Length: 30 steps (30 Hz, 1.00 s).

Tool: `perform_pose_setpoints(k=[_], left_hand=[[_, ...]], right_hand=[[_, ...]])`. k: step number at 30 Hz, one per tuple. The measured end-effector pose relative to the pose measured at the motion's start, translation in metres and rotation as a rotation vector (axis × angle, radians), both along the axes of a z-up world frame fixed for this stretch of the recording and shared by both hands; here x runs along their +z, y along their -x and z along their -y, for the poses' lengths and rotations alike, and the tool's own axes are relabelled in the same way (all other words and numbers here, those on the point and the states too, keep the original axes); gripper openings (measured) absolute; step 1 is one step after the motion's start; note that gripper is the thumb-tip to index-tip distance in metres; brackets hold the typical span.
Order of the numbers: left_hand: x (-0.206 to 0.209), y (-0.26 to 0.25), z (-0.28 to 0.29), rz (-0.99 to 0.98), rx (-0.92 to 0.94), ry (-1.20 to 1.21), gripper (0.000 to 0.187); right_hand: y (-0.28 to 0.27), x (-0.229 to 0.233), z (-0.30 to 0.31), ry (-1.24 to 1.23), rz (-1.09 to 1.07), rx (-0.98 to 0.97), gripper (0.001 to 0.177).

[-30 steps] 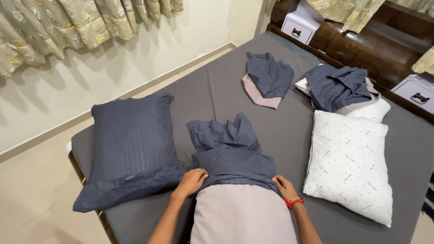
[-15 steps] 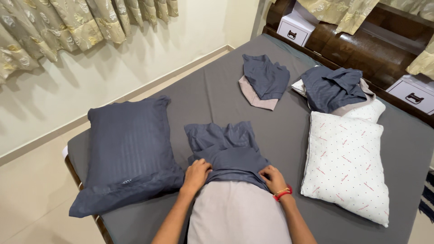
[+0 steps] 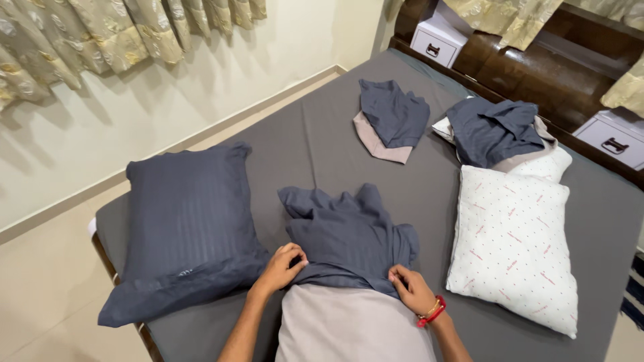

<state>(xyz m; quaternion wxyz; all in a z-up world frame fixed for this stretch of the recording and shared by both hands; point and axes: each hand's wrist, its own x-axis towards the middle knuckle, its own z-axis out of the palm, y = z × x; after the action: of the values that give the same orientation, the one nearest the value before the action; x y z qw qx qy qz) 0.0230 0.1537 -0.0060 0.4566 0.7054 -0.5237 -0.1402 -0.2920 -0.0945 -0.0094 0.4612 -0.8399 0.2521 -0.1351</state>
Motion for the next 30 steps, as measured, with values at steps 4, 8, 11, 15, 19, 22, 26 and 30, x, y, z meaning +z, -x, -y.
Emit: perform_pose_setpoints(k=[4, 8, 11, 15, 19, 22, 26, 30], left_hand=[[-0.018, 0.008, 0.005, 0.022, -0.027, -0.125, 0.021], [-0.024, 0.008, -0.004, -0.215, 0.01, -0.388, 0.028], [-0.042, 0.001, -0.013, -0.281, 0.107, -0.045, 0.025], [-0.077, 0.001, -0.004, -0.063, 0.103, 0.135, 0.025], [-0.094, -0.006, -0.018, -0.088, 0.101, -0.081, 0.03], [-0.075, -0.003, -0.029, -0.156, 0.085, -0.211, 0.034], [-0.016, 0.001, -0.016, -0.088, 0.262, -0.414, 0.037], [0.009, 0.004, 0.035, 0.314, 0.219, 0.089, 0.04]], right_hand=[[0.008, -0.009, 0.018, -0.071, -0.119, -0.094, 0.02], [0.006, -0.036, 0.034, -0.066, -0.072, -0.19, 0.023], [0.007, -0.054, 0.037, -0.097, 0.152, -0.135, 0.026], [0.003, -0.067, 0.031, -0.177, -0.024, -0.318, 0.033], [0.034, -0.058, 0.025, -0.242, -0.069, -0.287, 0.039], [0.048, -0.044, 0.015, -0.343, -0.054, -0.257, 0.033], [0.035, -0.016, 0.024, -0.099, -0.423, -0.401, 0.026], [-0.024, -0.025, 0.038, 0.132, 0.021, -0.076, 0.023]])
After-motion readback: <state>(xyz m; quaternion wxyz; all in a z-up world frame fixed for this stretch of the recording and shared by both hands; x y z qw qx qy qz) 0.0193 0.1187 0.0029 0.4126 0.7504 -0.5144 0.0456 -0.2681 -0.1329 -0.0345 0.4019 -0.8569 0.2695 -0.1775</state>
